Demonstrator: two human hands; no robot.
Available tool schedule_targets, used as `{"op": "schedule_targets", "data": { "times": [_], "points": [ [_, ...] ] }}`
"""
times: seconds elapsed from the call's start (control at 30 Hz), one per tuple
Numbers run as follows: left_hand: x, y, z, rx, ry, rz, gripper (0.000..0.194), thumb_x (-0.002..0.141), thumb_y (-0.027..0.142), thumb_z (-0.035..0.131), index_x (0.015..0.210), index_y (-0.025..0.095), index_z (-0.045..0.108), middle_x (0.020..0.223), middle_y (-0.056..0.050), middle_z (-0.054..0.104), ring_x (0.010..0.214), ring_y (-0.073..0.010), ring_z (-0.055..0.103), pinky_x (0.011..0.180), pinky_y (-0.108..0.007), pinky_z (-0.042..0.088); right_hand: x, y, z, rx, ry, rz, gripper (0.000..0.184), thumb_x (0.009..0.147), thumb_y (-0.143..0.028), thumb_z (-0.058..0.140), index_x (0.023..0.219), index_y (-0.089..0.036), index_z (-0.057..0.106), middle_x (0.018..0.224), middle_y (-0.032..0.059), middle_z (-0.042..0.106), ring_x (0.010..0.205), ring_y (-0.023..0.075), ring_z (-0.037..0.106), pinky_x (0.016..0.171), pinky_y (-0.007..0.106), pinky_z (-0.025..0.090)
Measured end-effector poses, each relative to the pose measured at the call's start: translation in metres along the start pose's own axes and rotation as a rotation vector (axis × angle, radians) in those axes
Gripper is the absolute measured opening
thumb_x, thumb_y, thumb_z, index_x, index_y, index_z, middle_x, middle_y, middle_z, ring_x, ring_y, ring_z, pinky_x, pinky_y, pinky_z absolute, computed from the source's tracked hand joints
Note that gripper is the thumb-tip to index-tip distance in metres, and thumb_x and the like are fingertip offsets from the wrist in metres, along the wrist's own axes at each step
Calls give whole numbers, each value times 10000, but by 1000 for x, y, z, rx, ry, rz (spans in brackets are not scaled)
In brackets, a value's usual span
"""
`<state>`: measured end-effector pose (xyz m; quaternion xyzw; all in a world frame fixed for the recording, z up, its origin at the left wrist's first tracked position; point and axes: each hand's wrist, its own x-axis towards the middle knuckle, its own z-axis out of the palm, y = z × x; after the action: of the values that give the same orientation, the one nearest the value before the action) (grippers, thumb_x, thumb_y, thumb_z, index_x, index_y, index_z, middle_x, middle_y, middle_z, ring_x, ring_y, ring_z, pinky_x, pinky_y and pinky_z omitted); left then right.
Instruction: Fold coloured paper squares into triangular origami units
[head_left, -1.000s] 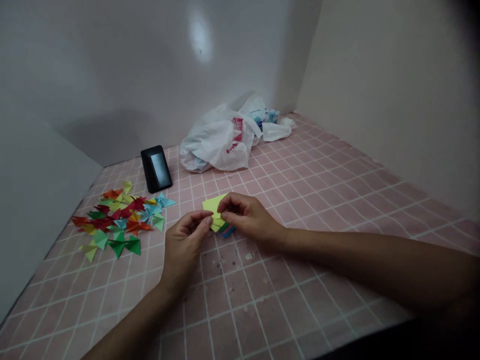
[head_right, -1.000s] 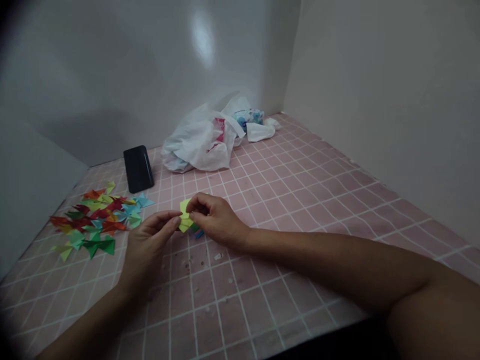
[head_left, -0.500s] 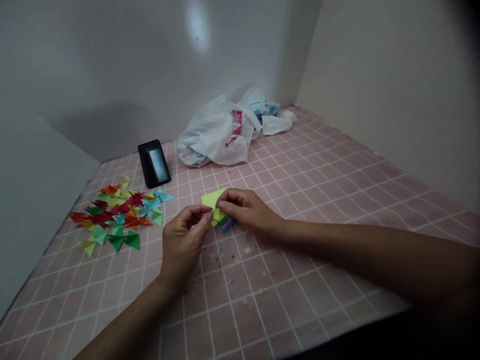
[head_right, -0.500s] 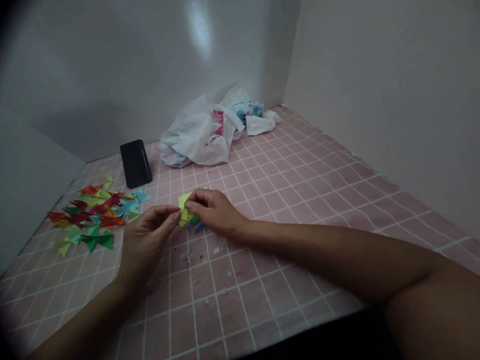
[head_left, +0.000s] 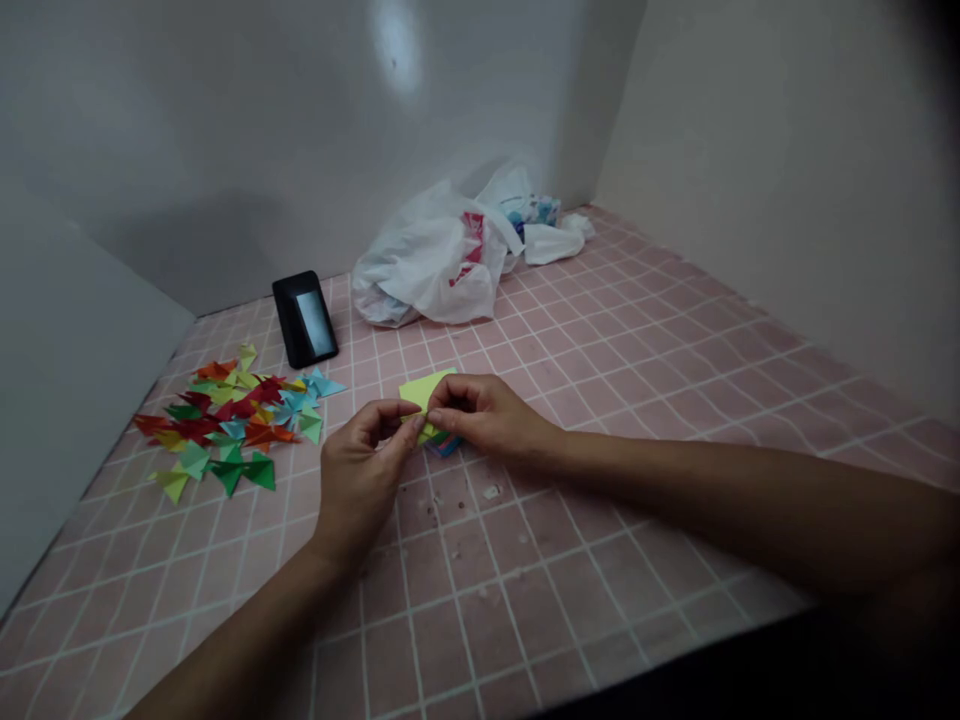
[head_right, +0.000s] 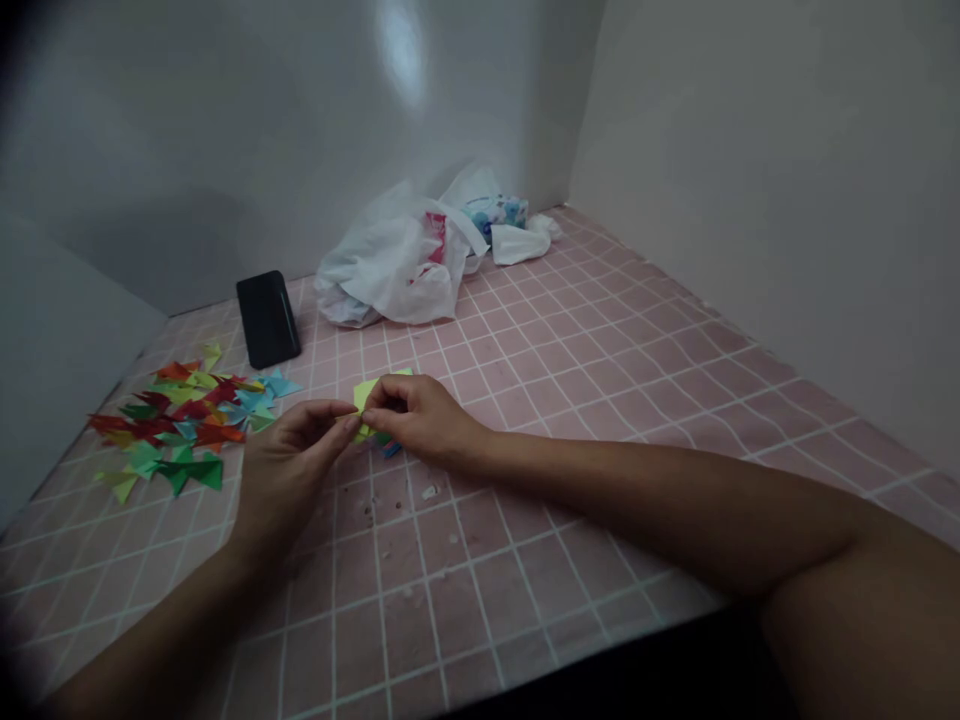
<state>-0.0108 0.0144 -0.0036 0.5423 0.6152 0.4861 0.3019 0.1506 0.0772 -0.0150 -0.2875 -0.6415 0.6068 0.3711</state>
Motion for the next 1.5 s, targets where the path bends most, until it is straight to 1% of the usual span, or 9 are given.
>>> {"op": "schedule_targets", "data": {
  "times": [0.13, 0.23, 0.37, 0.57, 0.77, 0.87, 1.1, 1.33, 1.5],
  "points": [
    [0, 3, 4, -151, -1, -2, 225, 753, 250, 772, 948, 208, 667, 797, 19, 682, 732, -126, 622, 659, -233, 480, -1, 2, 4, 104, 46, 41, 159, 780, -289, 644, 710, -169, 565, 692, -22, 543, 632, 107, 504, 593, 250, 426],
    [0, 5, 6, -279, -59, -43, 313, 754, 228, 766, 1031, 216, 621, 786, 32, 674, 728, -118, 629, 663, -224, 486, -4, 1, 6, 157, 102, 36, 177, 779, -304, 664, 724, -172, 560, 700, -26, 544, 636, 106, 506, 590, 245, 434],
    [0, 6, 6, -350, -117, -63, 331, 778, 223, 745, 1070, 218, 587, 767, 38, 676, 716, -109, 626, 668, -219, 483, -7, -1, 8, 191, 121, 18, 179, 782, -309, 675, 741, -178, 560, 702, -28, 550, 648, 108, 509, 592, 242, 450],
    [-1, 10, 4, -315, -99, -66, 354, 752, 191, 742, 1060, 231, 573, 752, 53, 646, 689, -112, 612, 645, -226, 473, -7, 0, 6, 203, 70, 22, 151, 804, -294, 652, 757, -164, 591, 690, -24, 560, 623, 100, 516, 597, 244, 441],
    [-3, 15, 3, -246, -84, -26, 342, 750, 179, 733, 1026, 245, 543, 748, 58, 632, 691, -118, 607, 633, -225, 455, -8, -1, 7, 193, 92, 51, 164, 779, -295, 669, 726, -167, 579, 696, -18, 552, 643, 102, 498, 591, 236, 430],
    [-3, 12, 4, -304, -76, -32, 335, 760, 202, 738, 1026, 235, 538, 781, 43, 651, 729, -125, 622, 674, -236, 479, -8, -2, 8, 197, 106, 59, 176, 776, -305, 670, 726, -170, 569, 687, -25, 545, 629, 102, 497, 587, 240, 426],
    [0, 5, 3, -314, -18, -17, 134, 795, 223, 713, 885, 194, 618, 802, 22, 642, 755, -114, 608, 708, -228, 504, -8, -1, 9, 134, 90, 43, 154, 768, -286, 667, 736, -168, 574, 688, -24, 557, 625, 104, 501, 596, 248, 402],
    [-1, 5, 4, -265, -33, -28, 166, 758, 225, 755, 872, 199, 637, 797, 17, 653, 744, -124, 610, 673, -229, 500, -8, -1, 9, 136, 49, 33, 163, 790, -294, 656, 732, -174, 562, 661, -33, 541, 603, 98, 476, 564, 239, 377],
    [-2, 3, 4, -261, -15, -74, 107, 789, 263, 723, 859, 195, 677, 775, 8, 662, 715, -128, 605, 647, -235, 495, -9, 1, 9, 119, 62, 31, 153, 802, -293, 651, 751, -179, 562, 662, -41, 537, 599, 97, 479, 572, 243, 388]
  ]
}}
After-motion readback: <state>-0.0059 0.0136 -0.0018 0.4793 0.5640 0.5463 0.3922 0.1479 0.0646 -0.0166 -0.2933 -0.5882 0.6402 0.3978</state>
